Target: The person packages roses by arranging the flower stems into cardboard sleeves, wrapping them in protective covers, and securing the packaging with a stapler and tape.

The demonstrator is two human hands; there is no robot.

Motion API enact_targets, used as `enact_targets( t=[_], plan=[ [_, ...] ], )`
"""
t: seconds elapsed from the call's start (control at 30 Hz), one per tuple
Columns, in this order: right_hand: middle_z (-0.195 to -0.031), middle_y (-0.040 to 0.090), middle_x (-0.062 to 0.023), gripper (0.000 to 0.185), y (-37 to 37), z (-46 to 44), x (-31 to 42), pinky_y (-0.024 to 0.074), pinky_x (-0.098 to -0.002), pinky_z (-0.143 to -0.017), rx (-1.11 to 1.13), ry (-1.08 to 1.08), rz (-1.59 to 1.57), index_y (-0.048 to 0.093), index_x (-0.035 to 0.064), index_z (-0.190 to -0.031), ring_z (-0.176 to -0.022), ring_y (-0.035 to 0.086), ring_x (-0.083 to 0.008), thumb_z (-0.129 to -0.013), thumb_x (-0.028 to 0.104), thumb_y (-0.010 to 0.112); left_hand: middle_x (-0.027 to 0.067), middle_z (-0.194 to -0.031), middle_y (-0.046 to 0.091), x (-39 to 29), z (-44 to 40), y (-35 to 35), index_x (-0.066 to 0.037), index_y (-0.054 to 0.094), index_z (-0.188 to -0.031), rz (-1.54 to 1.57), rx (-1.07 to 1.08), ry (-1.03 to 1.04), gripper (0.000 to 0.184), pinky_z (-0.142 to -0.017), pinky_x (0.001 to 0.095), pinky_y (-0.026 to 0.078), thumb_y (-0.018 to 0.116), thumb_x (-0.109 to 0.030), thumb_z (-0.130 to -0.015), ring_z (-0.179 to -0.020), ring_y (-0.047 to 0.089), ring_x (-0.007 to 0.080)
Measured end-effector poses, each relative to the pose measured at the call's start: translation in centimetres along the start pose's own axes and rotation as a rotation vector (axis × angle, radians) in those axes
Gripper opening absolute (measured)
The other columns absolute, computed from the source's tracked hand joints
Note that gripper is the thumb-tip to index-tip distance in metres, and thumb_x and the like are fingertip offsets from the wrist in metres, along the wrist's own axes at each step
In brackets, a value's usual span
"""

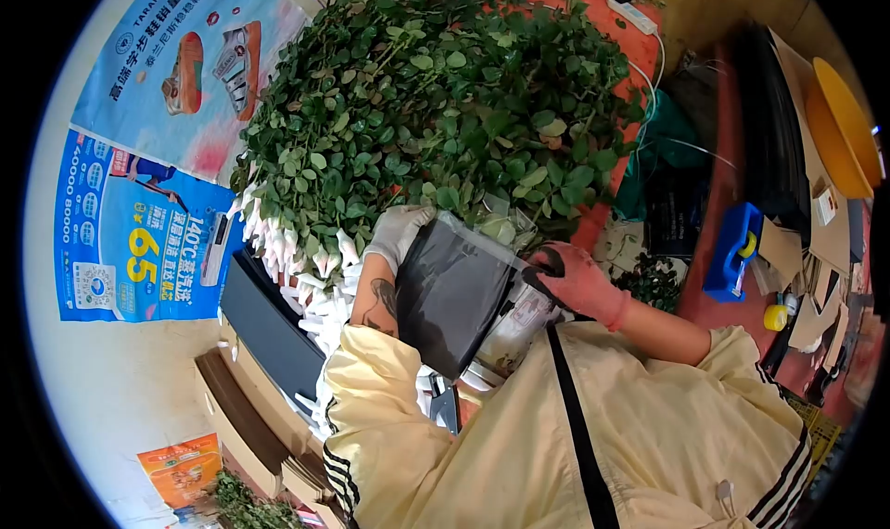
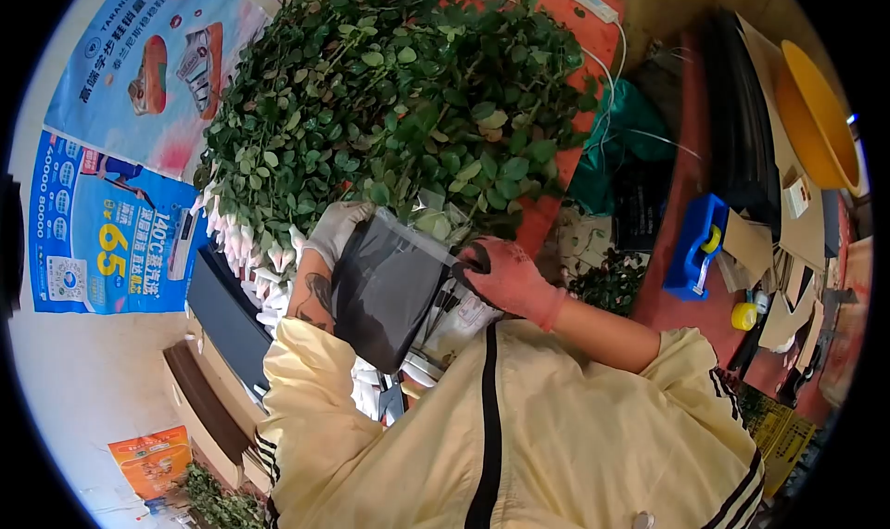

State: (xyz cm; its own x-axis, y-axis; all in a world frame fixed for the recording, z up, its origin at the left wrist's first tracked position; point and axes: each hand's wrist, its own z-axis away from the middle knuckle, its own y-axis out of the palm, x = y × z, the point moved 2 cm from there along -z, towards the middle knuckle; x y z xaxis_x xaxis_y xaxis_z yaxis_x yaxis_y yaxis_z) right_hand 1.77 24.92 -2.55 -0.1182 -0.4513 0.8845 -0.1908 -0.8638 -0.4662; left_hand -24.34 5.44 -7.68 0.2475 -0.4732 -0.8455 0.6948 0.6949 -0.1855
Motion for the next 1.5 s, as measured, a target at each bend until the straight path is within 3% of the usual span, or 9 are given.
enact_targets(
  t=[0.13,0.23,0.3,0.33,0.4,0.5,0.63,0.83,1.5],
  plan=[
    [-0.085,0.057,-0.0151,0.021,-0.3,-0.2,-0.1,0.0451,-0.0399,-0.076,-0.015,0.001,-0.015,0.062,0.0055,-0.091,-0.084,0.056,-0.0341,-0.078,0.021,0.059,0.0035,-0.081,0.065,0.8,-1.4,-0.9,0.001,0.067,-0.097,-0.290,-0.076,-0.045,0.021,-0.068,0.0227,0.045,0.060,-0.017,-0.087,-0.073,0.056,0.0117],
    [-0.086,0.057,-0.0153,0.021,-0.3,-0.2,-0.1,0.0451,-0.0395,-0.076,0.021,0.033,-0.061,0.062,0.0047,-0.091,-0.084,0.057,-0.0342,-0.077,0.021,0.060,0.0170,-0.103,0.065,1.2,-2.8,-1.6,-0.005,0.063,-0.109,-0.778,0.074,0.127,0.044,-0.081,0.0359,0.047,0.057,-0.041,-0.084,-0.095,0.062,0.0315],
    [-0.086,0.057,-0.0154,0.021,-0.1,-0.3,-0.2,0.0452,-0.0392,-0.076,0.043,0.022,-0.066,0.062,0.0043,-0.091,-0.084,0.057,-0.0342,-0.077,0.020,0.060,0.0209,-0.107,0.062,-0.6,-1.1,-0.5,-0.008,0.062,-0.110,-1.336,0.167,0.547,0.043,-0.086,0.0388,0.046,0.053,-0.040,-0.083,-0.101,0.059,0.0338],
    [-0.086,0.058,-0.0154,0.021,0.0,-0.3,-0.3,0.0452,-0.0386,-0.077,0.062,0.013,-0.041,0.062,0.0039,-0.091,-0.084,0.057,-0.0336,-0.077,0.020,0.059,0.0209,-0.107,0.062,-1.6,-0.3,0.2,-0.008,0.062,-0.110,-1.334,0.151,0.543,0.043,-0.086,0.0388,0.046,0.053,-0.040,-0.083,-0.101,0.059,0.0338],
    [-0.086,0.059,-0.0155,0.022,-0.4,-0.4,0.1,0.0452,-0.0380,-0.077,0.088,-0.010,-0.003,0.062,0.0036,-0.091,-0.084,0.058,-0.0329,-0.078,0.020,0.059,0.0196,-0.109,0.061,-5.6,2.5,1.7,-0.009,0.061,-0.110,-0.965,-0.299,-0.208,0.041,-0.087,0.0380,0.045,0.055,-0.036,-0.080,-0.105,0.057,0.0322],
    [-0.085,0.061,-0.0158,0.023,-1.4,-1.1,1.4,0.0456,-0.0372,-0.075,0.191,0.011,-0.125,0.062,0.0030,-0.091,-0.082,0.058,-0.0313,-0.079,0.021,0.058,0.0165,-0.088,0.064,-7.7,8.7,3.3,-0.006,0.064,-0.097,-0.880,-0.834,0.480,0.029,-0.079,0.0400,0.047,0.056,-0.028,-0.080,-0.088,0.060,0.0307],
    [-0.083,0.062,-0.0161,0.024,-3.0,-2.3,3.3,0.0460,-0.0363,-0.072,0.301,-0.009,-0.098,0.062,0.0022,-0.092,-0.080,0.059,-0.0304,-0.080,0.022,0.057,0.0124,-0.086,0.063,-7.3,17.8,12.1,-0.011,0.067,-0.089,-0.800,-0.547,0.313,0.028,-0.075,0.0379,0.047,0.061,-0.035,-0.077,-0.084,0.060,0.0289],
    [-0.083,0.061,-0.0163,0.023,-1.9,-2.3,1.4,0.0450,-0.0379,-0.076,0.303,-0.036,0.018,0.060,0.0012,-0.089,-0.082,0.058,-0.0323,-0.080,0.022,0.055,0.0115,-0.081,0.060,-4.9,15.6,17.9,-0.009,0.062,-0.080,-1.053,-0.628,0.318,0.019,-0.071,0.0431,0.046,0.060,-0.027,-0.076,-0.082,0.059,0.0322],
    [-0.091,0.062,-0.0140,0.020,-1.7,3.8,-3.6,0.0447,-0.0380,-0.081,0.044,0.044,-0.172,0.062,0.0029,-0.090,-0.090,0.057,-0.0325,-0.079,0.020,0.061,0.0165,-0.087,0.065,-4.5,13.4,17.2,-0.011,0.066,-0.089,-0.821,-0.588,-0.046,0.025,-0.076,0.0443,0.047,0.051,-0.028,-0.081,-0.086,0.062,0.0351]
  ],
)
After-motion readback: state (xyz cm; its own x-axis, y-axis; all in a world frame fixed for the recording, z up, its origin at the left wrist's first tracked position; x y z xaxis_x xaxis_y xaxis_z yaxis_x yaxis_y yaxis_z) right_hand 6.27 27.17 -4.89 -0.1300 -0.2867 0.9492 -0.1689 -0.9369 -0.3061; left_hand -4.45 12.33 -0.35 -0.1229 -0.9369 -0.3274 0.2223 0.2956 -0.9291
